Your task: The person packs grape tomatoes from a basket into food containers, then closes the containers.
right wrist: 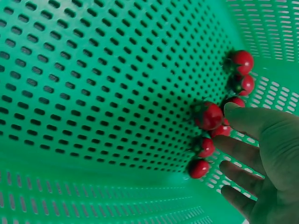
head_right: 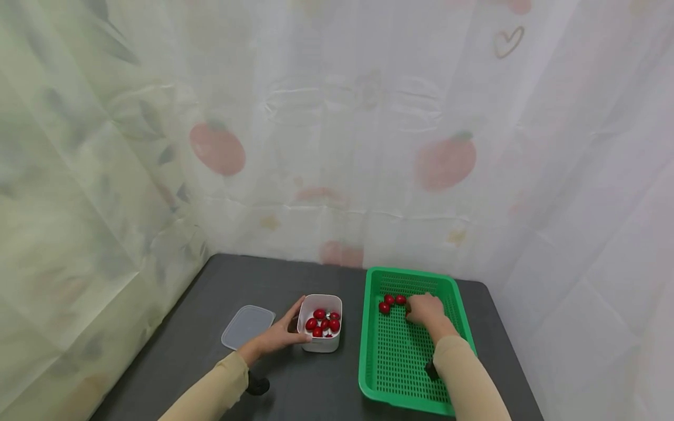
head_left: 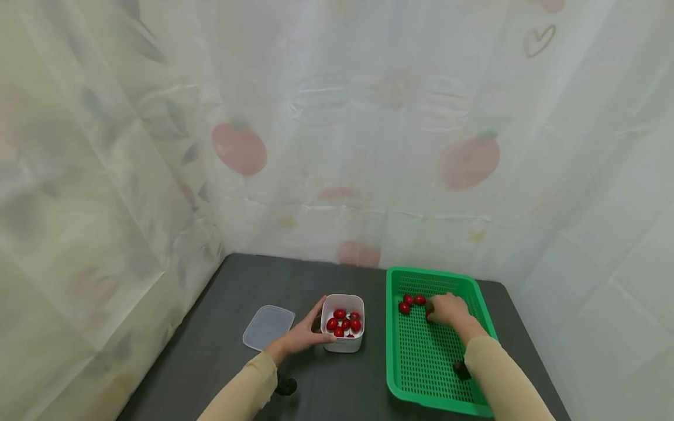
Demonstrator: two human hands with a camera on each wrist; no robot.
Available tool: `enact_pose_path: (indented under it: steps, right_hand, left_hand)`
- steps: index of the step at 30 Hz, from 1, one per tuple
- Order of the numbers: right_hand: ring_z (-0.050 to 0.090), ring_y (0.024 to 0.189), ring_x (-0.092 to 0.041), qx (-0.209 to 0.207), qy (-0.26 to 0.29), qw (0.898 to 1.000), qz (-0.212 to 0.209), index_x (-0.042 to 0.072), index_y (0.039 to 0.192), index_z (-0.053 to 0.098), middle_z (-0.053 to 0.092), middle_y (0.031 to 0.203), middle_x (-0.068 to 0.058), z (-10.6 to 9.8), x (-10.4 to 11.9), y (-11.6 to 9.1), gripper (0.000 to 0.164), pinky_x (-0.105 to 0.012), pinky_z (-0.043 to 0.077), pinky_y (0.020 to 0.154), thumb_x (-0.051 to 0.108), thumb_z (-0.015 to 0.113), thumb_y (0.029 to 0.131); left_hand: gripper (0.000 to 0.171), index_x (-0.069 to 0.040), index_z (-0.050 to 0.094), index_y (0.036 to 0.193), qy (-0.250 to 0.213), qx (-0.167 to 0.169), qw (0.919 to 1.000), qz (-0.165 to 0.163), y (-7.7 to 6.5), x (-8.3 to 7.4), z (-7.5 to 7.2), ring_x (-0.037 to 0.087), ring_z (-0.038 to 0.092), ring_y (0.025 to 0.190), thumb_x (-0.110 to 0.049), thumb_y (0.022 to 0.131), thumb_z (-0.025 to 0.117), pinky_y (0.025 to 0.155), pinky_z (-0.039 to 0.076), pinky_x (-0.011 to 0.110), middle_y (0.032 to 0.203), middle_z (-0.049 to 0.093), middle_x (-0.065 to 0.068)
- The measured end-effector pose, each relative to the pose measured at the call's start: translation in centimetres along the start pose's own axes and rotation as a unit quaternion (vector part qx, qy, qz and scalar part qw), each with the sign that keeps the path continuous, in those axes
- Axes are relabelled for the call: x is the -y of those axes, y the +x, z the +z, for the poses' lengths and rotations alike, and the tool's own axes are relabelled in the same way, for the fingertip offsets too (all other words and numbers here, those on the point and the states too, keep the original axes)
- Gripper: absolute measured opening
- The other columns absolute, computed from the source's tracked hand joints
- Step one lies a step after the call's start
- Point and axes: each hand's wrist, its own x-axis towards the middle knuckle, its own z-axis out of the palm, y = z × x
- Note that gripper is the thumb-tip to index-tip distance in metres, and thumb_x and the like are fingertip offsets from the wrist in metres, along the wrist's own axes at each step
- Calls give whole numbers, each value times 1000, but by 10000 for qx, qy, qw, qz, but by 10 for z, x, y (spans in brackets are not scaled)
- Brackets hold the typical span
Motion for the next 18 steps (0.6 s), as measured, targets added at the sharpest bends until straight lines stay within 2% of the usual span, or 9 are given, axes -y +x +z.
enact_pose_path:
  steps: [3, 6, 10, 18]
  right_hand:
    - [63, 100, -41, 25, -74, 10000, 9, 7, 108, 76, 72, 105, -10, 5, -2, -1, 17, -54, 53, 78, 16, 75, 93]
    - [64, 84, -31, -28, -138, 9998, -134, 10, 98, 74, 70, 93, -5, 10, -3, -2, 6, -48, 52, 69, 15, 74, 94]
    - [62, 75, -24, -175, -212, 9988, -404, 10, 93, 73, 69, 87, -2, 14, -2, -3, 1, -44, 51, 66, 11, 74, 93]
    - [66, 84, -27, -75, 136, 9982, -584, 9, 103, 77, 72, 95, -5, 16, 2, -4, 19, -46, 55, 73, -4, 70, 91]
  left_hand:
    - [107, -19, -3, 166, 2, 2, 10000, -17, 0, 0, 1, 43, 30, 146, -21, 94, 76, 111, 38, 53, 167, 15, 17]
    - [107, -19, -3, 166, -4, 11, 10000, -25, 0, -1, 1, 44, 31, 146, -21, 94, 76, 111, 38, 53, 167, 16, 18]
    - [108, -17, -3, 166, 0, 2, 10000, -47, -1, -2, 2, 44, 32, 146, -21, 93, 77, 111, 38, 53, 167, 17, 19]
    - [108, -17, -2, 166, 43, -33, 9999, -86, -2, -5, 1, 44, 32, 145, -21, 93, 78, 111, 38, 54, 166, 17, 20]
